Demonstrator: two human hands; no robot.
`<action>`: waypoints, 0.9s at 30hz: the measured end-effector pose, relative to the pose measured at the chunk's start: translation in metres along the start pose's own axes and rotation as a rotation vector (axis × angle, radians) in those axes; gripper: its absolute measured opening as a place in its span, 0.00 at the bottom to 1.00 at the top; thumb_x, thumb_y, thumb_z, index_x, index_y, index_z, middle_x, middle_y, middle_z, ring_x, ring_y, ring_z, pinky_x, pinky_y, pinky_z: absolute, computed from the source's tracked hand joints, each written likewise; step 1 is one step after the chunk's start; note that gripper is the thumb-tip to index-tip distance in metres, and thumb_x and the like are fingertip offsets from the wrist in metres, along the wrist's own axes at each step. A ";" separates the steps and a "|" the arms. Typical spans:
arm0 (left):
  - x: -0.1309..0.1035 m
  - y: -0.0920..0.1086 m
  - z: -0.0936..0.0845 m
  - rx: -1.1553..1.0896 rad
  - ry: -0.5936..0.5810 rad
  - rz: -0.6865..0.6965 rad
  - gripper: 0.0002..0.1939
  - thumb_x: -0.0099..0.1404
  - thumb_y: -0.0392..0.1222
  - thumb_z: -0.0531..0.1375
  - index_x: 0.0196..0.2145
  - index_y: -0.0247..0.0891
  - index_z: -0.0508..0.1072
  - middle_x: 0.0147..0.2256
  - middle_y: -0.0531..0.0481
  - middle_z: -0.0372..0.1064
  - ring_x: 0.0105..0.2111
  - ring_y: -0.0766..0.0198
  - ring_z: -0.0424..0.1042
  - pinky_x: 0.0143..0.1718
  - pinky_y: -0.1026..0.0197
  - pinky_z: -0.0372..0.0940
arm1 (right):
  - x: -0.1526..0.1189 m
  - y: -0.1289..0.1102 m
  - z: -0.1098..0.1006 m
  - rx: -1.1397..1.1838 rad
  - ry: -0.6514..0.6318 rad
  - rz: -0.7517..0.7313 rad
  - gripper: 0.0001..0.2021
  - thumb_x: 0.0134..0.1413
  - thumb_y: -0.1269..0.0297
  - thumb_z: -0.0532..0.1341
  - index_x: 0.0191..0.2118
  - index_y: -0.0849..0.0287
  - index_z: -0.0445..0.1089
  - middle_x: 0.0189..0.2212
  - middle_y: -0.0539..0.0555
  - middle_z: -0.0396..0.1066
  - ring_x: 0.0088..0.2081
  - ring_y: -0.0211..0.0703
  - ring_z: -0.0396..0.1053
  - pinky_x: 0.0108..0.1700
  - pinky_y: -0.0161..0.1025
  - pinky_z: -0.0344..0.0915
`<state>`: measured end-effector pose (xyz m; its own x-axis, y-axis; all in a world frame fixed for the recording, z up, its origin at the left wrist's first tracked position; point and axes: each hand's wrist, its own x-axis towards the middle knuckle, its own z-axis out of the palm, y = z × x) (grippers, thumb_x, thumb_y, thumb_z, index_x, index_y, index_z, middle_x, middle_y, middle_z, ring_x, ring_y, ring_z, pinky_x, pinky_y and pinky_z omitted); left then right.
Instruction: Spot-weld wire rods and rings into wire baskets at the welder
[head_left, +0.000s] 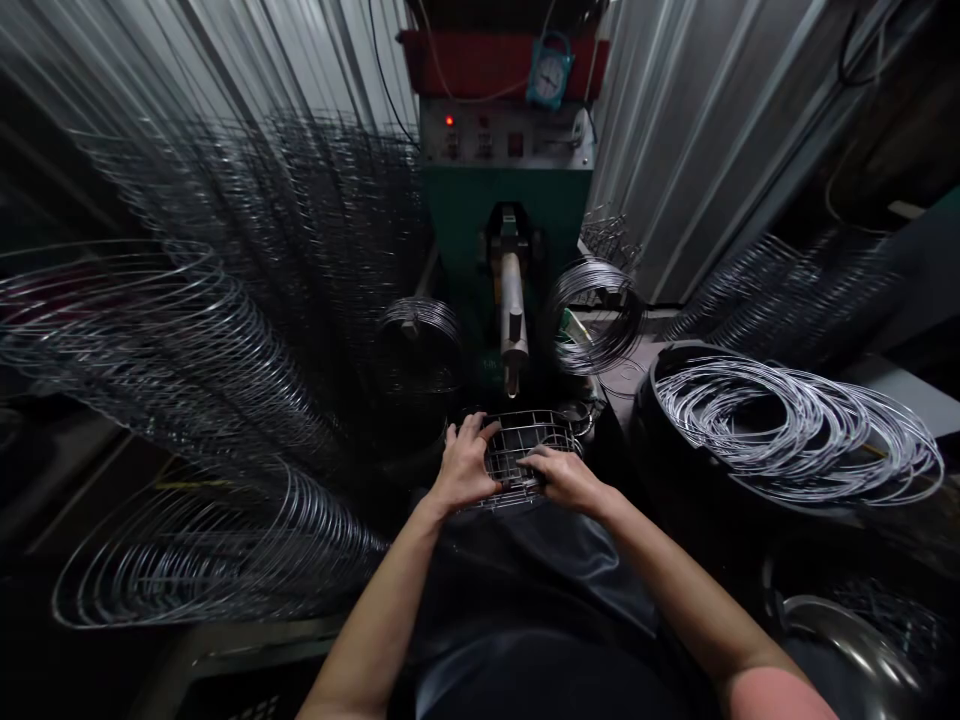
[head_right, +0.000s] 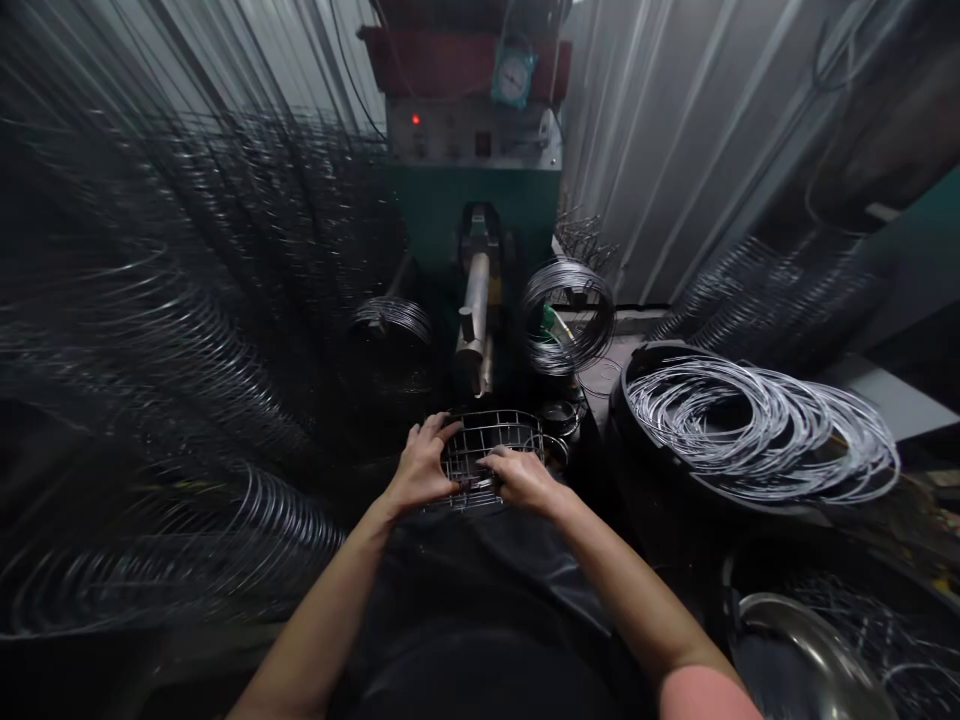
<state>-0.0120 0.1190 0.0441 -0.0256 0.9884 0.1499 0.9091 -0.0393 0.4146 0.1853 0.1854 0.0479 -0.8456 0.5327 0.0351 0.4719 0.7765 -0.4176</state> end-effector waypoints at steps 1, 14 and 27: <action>0.002 -0.001 0.000 -0.005 -0.001 -0.001 0.45 0.42 0.48 0.68 0.57 0.36 0.59 0.61 0.34 0.49 0.62 0.42 0.48 0.61 0.38 0.41 | 0.001 0.001 0.000 0.000 -0.002 0.010 0.22 0.47 0.74 0.61 0.50 0.54 0.69 0.43 0.55 0.72 0.41 0.44 0.70 0.40 0.36 0.64; 0.028 -0.014 -0.003 -0.039 0.026 -0.005 0.46 0.41 0.47 0.69 0.57 0.37 0.58 0.61 0.35 0.49 0.62 0.43 0.48 0.61 0.39 0.43 | 0.028 0.006 -0.008 -0.079 0.022 0.048 0.16 0.48 0.74 0.60 0.43 0.53 0.73 0.38 0.53 0.74 0.39 0.42 0.72 0.36 0.33 0.62; 0.055 -0.026 -0.003 -0.058 0.013 0.008 0.47 0.40 0.48 0.71 0.57 0.38 0.60 0.60 0.35 0.50 0.62 0.46 0.49 0.59 0.41 0.49 | 0.045 0.012 -0.014 -0.126 0.084 0.101 0.13 0.53 0.71 0.59 0.43 0.51 0.73 0.40 0.51 0.75 0.41 0.41 0.71 0.38 0.32 0.62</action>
<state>-0.0380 0.1740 0.0443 -0.0245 0.9860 0.1647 0.8837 -0.0557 0.4648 0.1567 0.2233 0.0574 -0.7710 0.6322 0.0765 0.5855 0.7509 -0.3055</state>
